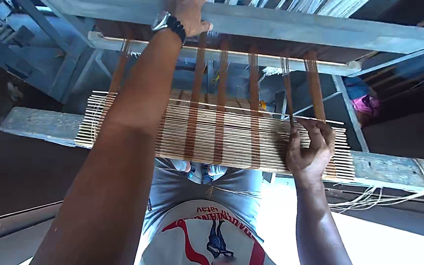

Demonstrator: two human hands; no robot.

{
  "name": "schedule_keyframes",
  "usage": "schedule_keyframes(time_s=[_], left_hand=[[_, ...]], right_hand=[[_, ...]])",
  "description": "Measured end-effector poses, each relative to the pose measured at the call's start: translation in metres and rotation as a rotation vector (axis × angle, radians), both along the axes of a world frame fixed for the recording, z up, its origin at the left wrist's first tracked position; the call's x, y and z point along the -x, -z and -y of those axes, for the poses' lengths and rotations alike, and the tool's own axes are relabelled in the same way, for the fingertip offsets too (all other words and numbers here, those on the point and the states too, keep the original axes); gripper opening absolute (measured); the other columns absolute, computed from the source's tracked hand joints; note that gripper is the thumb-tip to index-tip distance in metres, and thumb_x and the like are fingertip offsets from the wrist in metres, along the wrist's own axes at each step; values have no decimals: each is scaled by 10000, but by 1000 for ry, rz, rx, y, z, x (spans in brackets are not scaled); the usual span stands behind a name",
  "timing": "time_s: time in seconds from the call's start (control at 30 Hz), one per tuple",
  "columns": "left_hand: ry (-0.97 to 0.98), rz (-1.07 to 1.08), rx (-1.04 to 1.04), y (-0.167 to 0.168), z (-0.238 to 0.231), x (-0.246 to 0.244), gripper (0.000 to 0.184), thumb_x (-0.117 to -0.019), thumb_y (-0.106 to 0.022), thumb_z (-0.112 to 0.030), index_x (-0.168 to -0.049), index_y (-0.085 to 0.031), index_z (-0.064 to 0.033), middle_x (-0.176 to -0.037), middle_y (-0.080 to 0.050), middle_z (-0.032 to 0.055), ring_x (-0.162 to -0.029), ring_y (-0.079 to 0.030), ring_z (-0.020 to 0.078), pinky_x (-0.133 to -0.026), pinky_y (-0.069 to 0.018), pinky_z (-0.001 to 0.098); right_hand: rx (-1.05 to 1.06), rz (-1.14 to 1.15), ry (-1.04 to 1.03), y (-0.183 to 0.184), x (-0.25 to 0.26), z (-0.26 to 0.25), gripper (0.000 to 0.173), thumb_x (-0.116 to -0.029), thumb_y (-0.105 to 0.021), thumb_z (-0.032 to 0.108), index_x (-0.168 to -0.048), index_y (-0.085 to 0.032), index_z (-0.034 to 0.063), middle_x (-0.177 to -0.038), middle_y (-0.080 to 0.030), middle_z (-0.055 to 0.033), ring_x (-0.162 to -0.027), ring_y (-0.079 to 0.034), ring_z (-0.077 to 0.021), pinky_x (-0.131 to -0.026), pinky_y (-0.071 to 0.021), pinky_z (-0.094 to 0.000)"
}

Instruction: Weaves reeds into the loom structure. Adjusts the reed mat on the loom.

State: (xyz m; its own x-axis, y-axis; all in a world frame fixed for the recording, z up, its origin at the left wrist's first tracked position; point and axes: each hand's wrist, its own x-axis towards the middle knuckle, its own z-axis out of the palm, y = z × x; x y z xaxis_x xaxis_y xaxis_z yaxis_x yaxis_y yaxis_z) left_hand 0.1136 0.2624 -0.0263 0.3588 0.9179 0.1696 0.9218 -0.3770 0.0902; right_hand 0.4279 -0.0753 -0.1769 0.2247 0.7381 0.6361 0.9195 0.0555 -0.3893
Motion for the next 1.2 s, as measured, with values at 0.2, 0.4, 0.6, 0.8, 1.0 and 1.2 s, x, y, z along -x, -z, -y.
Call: schedule_keyframes(time_s=[0.2, 0.4, 0.6, 0.8, 1.0, 1.2], left_hand=[[81, -77, 51, 13, 69, 13, 820, -801, -596, -834, -1289, -621, -175, -1182, -684, 204, -1150, -639, 440, -927, -473, 713], [90, -52, 10, 22, 157, 33, 824, -807, -584, -847, -1218, -662, -137, -1010, -715, 185, -978, -685, 422, -821, -503, 665], [34, -57, -10, 21, 191, 34, 820, -798, -584, -855, -1219, -675, -158, -1001, -729, 155, -968, -698, 389, -810, -516, 633], [13, -44, 20, 18, 197, 33, 800, -819, -601, -821, -1246, -664, -147, -1087, -720, 153, -1056, -681, 374, -884, -505, 625], [-3, -27, 21, 22, 210, 32, 802, -815, -625, -803, -1300, -652, -165, -1142, -718, 152, -1099, -675, 375, -910, -506, 633], [13, -8, -61, 29, 194, 33, 787, -778, -600, -856, -1216, -674, -206, -994, -731, 80, -961, -694, 311, -831, -513, 575]], right_hand=[[-100, -14, -45, -13, -12, -11, 304, -1017, -572, 206, -1210, -723, 25, -1269, -628, -231, -1240, -581, -336, -1082, -461, -438], [32, 108, -153, -95, -24, -58, 406, -1083, -486, 334, -1297, -679, 48, -1319, -605, -264, -1273, -552, -427, -1084, -428, -575], [667, 191, 51, -139, -20, -85, 997, -1007, -123, 765, -1150, -672, -54, -1157, -630, -430, -1167, -553, -668, -890, -368, -857], [626, 168, 98, -135, -12, -79, 946, -1025, -154, 732, -1164, -686, -38, -1198, -618, -433, -1203, -534, -662, -910, -342, -856], [622, 175, 50, -132, -11, -63, 931, -1039, -157, 706, -1187, -663, -62, -1203, -605, -450, -1207, -518, -684, -923, -325, -873], [541, 175, 143, -113, -30, -87, 869, -1002, -213, 743, -1050, -710, 32, -1058, -671, -368, -1047, -609, -626, -794, -396, -834]])
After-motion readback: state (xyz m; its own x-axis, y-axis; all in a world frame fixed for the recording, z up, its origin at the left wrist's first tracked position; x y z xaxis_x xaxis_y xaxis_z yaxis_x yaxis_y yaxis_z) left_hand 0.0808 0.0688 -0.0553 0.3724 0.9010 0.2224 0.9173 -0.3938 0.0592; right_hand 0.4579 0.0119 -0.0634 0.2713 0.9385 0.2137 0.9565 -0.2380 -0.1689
